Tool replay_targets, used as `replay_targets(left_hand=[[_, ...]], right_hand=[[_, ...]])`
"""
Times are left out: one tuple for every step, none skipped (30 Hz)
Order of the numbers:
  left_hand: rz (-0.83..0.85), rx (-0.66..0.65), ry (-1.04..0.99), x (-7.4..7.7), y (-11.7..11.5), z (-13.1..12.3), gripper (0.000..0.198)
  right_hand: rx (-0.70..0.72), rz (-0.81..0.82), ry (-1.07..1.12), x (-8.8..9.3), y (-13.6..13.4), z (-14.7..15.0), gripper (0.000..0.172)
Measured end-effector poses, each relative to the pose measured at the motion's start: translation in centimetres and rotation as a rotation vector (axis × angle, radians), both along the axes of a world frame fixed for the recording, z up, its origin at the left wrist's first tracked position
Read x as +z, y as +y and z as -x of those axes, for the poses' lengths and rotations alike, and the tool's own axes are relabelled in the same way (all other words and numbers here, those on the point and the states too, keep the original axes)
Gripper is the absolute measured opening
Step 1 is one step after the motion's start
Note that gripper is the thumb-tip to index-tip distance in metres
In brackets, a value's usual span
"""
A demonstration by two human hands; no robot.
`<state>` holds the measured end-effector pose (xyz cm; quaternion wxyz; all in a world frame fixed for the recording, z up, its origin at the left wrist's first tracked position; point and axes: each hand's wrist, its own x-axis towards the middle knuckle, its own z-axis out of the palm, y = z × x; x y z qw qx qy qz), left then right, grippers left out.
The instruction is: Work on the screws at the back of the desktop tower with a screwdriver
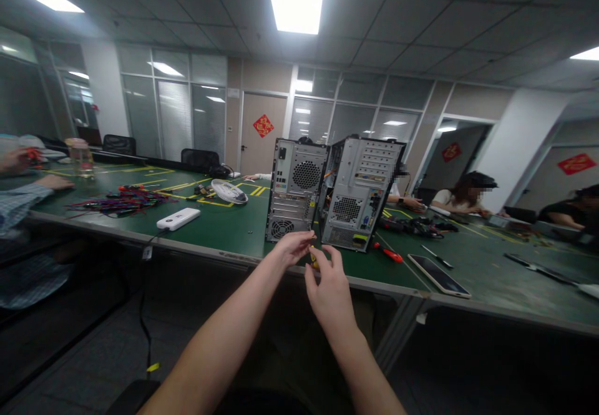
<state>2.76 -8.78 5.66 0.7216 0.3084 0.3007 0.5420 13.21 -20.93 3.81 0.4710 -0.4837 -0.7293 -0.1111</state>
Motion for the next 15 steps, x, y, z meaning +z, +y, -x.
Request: replay_targets(left_hand=[[-0.006, 0.002, 0.001, 0.0, 0.0, 0.0, 0.013], [-0.012, 0.005, 0.002, 0.0, -0.1, 0.0, 0.013], [-0.014, 0.006, 0.004, 0.0, -0.2, 0.1, 0.013], [-0.017, 0.004, 0.003, 0.0, -0.2, 0.2, 0.012], [-0.020, -0.002, -0.002, -0.1, -0.3, 0.3, 0.010], [-0.023, -0.014, -0.010, -0.1, -0.4, 0.4, 0.010], [-0.028, -0.030, -0.022, -0.1, -0.5, 0.6, 0.010], [-0.034, -0.050, -0.039, -0.1, -0.6, 0.7, 0.011], [-0.038, -0.071, -0.057, -0.1, -0.6, 0.9, 0.013], [-0.040, -0.092, -0.074, -0.1, -0.7, 1.0, 0.014], [-0.037, -0.108, -0.089, -0.1, -0.6, 1.1, 0.014], [-0.032, -0.116, -0.101, -0.2, -0.6, 1.2, 0.015], [-0.027, -0.118, -0.108, -0.2, -0.4, 1.2, 0.015], [-0.022, -0.120, -0.109, -0.3, -0.3, 1.2, 0.015], [-0.020, -0.123, -0.105, -0.4, -0.1, 1.2, 0.015]], right_hand=[[0.002, 0.007, -0.022, 0.0, -0.1, 0.1, 0.034], [0.002, 0.015, -0.039, 0.0, -0.1, 0.1, 0.036], [-0.002, 0.020, -0.051, 0.0, -0.1, 0.1, 0.036], [-0.008, 0.023, -0.058, 0.0, -0.2, 0.2, 0.035], [-0.013, 0.022, -0.061, 0.0, -0.2, 0.2, 0.035], [-0.016, 0.019, -0.061, 0.0, -0.2, 0.2, 0.034], [-0.016, 0.014, -0.059, -0.1, -0.2, 0.2, 0.033], [-0.013, 0.010, -0.056, -0.1, -0.1, 0.2, 0.033], [-0.008, 0.006, -0.054, -0.1, -0.1, 0.2, 0.032], [-0.001, 0.006, -0.053, -0.2, -0.1, 0.2, 0.031], [0.007, 0.006, -0.051, -0.2, -0.1, 0.3, 0.031], [0.015, 0.006, -0.048, -0.3, 0.0, 0.3, 0.030], [0.023, 0.005, -0.044, -0.4, 0.1, 0.3, 0.030], [0.028, 0.001, -0.037, -0.5, 0.1, 0.4, 0.030], [0.032, -0.005, -0.029, -0.6, 0.2, 0.4, 0.030]])
